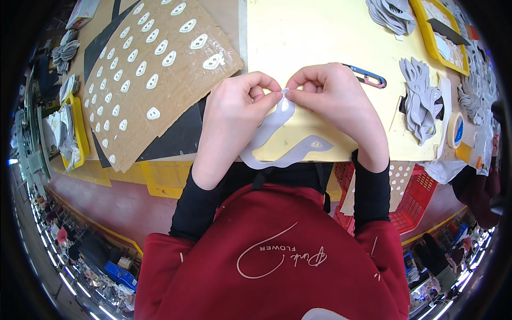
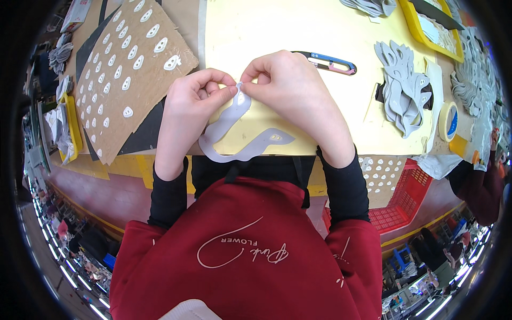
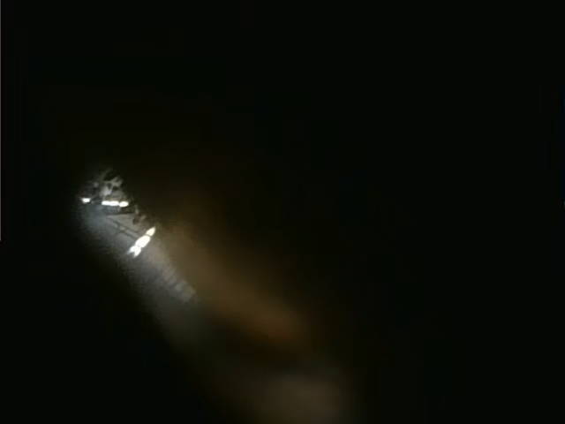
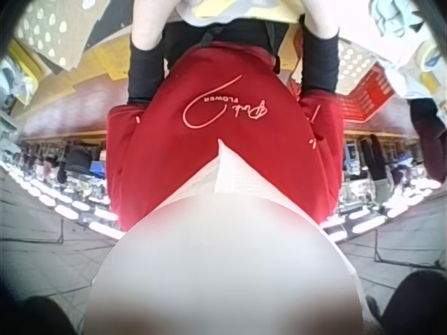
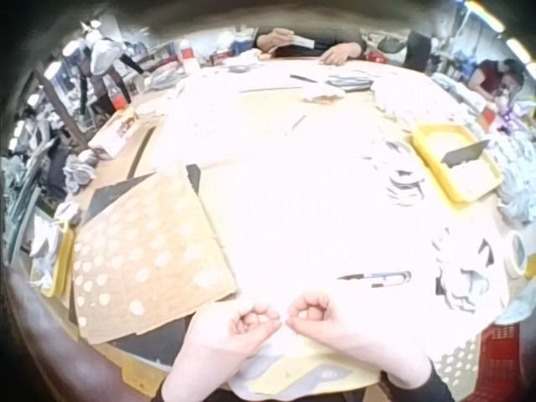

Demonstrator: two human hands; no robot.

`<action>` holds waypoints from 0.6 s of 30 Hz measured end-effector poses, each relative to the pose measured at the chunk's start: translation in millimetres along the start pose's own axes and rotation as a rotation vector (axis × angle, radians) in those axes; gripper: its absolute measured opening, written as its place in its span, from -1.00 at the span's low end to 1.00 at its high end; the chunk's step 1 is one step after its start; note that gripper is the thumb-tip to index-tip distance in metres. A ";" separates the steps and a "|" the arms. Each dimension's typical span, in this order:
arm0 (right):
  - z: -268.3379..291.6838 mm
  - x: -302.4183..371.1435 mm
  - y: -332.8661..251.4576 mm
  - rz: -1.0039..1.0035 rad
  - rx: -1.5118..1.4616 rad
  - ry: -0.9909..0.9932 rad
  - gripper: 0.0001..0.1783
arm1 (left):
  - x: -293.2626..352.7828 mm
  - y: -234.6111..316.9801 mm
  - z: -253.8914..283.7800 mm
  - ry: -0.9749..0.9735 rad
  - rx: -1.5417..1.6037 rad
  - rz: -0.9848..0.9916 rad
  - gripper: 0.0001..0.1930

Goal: The person repeatedly picks up small white plastic pieces and gray fabric strips, folds the fabric around the plastic, and presses them together by hand. The person occasionally uses a utility knife to trim excess fabric. Finished units are placed on a cardboard sheet with many similar pieces already arranged.

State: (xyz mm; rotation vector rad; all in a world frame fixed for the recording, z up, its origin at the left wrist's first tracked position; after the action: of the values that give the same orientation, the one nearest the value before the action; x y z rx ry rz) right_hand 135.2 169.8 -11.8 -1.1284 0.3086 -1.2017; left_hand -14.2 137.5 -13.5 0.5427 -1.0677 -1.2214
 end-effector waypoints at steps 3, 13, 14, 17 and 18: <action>-1.5 -0.3 1.9 -0.014 -0.037 -0.016 -0.79 | 0.0 1.9 0.9 0.002 -0.013 -0.016 -0.84; -6.5 -3.2 1.6 -0.034 -0.103 -0.088 -0.89 | -1.2 8.0 1.4 0.011 -0.075 -0.065 -0.86; -6.3 -4.0 2.8 -0.060 -0.070 -0.089 -0.89 | -1.0 10.0 1.2 0.011 -0.076 -0.077 -0.86; -7.7 -6.0 2.3 -0.122 -0.125 -0.136 -0.90 | -1.8 14.7 1.4 0.004 -0.099 -0.104 -0.85; -8.1 -7.1 1.0 -0.134 -0.118 -0.156 -0.89 | -2.9 15.6 1.2 -0.011 -0.120 -0.109 -0.84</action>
State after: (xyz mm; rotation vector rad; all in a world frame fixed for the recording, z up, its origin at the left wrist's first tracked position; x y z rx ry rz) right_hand 127.2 171.5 -18.8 -1.3551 0.1884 -1.2165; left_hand -7.6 145.2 -1.2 0.5074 -0.9769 -1.3764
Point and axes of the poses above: each hand's wrist, its own x-axis away from the middle knuckle, its own z-axis out of the back of the hand, y = z × x, the point moved 10 cm from there along -x, towards the middle knuckle
